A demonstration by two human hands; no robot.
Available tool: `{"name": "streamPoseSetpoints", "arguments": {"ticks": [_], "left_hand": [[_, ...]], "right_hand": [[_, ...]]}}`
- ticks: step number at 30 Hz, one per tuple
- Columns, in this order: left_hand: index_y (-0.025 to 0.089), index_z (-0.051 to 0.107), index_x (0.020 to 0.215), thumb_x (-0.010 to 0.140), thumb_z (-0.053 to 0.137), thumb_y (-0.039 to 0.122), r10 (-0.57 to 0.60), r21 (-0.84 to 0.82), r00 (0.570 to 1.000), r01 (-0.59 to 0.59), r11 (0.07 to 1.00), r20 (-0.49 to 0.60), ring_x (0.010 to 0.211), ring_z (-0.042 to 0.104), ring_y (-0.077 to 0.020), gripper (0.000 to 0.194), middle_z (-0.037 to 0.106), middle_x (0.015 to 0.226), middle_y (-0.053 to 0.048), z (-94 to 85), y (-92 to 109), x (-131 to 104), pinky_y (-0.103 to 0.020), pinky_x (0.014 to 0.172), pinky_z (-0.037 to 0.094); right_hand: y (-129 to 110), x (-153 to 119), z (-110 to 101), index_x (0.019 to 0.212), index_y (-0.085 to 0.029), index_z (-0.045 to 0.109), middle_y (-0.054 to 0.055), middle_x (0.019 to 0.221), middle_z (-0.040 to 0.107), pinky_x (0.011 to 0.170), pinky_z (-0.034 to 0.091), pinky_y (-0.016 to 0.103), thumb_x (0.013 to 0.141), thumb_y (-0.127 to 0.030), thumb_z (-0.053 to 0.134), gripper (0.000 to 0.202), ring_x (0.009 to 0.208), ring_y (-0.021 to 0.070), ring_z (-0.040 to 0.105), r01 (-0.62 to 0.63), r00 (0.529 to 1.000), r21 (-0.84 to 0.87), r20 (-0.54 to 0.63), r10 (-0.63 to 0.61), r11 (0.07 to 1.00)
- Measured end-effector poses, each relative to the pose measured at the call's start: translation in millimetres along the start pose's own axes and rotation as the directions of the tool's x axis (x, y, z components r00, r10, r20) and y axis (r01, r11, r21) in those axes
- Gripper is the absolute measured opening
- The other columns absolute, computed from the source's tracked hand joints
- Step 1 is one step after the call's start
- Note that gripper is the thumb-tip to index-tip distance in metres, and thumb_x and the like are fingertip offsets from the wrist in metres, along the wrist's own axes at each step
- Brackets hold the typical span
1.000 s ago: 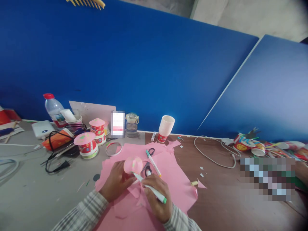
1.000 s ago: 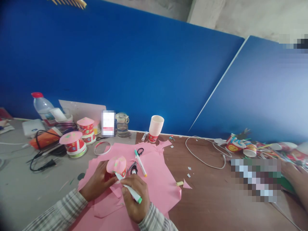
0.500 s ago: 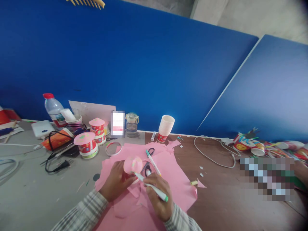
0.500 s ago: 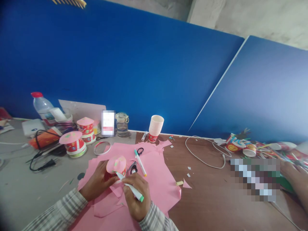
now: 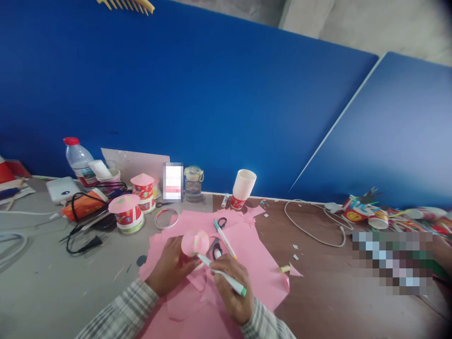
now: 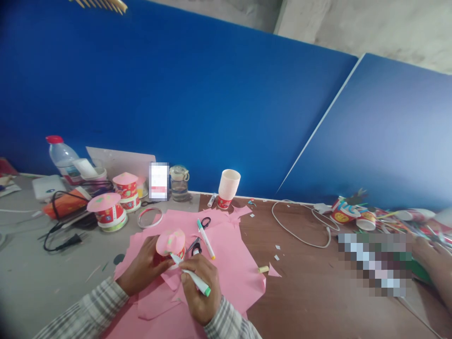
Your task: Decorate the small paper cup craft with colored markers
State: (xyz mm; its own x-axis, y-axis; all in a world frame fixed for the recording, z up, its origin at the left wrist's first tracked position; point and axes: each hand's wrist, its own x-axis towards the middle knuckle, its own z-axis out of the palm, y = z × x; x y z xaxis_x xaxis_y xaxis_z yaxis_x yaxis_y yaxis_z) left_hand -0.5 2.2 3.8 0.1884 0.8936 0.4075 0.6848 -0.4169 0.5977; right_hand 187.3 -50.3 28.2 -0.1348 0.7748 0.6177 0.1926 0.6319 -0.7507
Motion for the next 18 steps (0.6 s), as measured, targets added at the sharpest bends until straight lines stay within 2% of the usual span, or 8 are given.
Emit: {"name": "streamPoseSetpoints", "arguments": {"ticks": [18], "left_hand": [[0.029,0.053,0.095,0.054,0.063,0.047,0.014,0.006,1.000,-0.014,1.000,-0.001,0.084,0.053,-0.0236,0.046,0.062,0.092,-0.003,-1.3,1.8,0.6,-0.039,0.072,0.048]], "right_hand": [[0.0,-1.1,0.5,0.083,-0.020,0.068,0.003,0.062,0.065,0.050,0.049,0.029,0.076,-0.014,0.054,0.018,0.052,0.0194,0.060,-0.056,0.997,0.066,-0.043,0.059,0.996]]}}
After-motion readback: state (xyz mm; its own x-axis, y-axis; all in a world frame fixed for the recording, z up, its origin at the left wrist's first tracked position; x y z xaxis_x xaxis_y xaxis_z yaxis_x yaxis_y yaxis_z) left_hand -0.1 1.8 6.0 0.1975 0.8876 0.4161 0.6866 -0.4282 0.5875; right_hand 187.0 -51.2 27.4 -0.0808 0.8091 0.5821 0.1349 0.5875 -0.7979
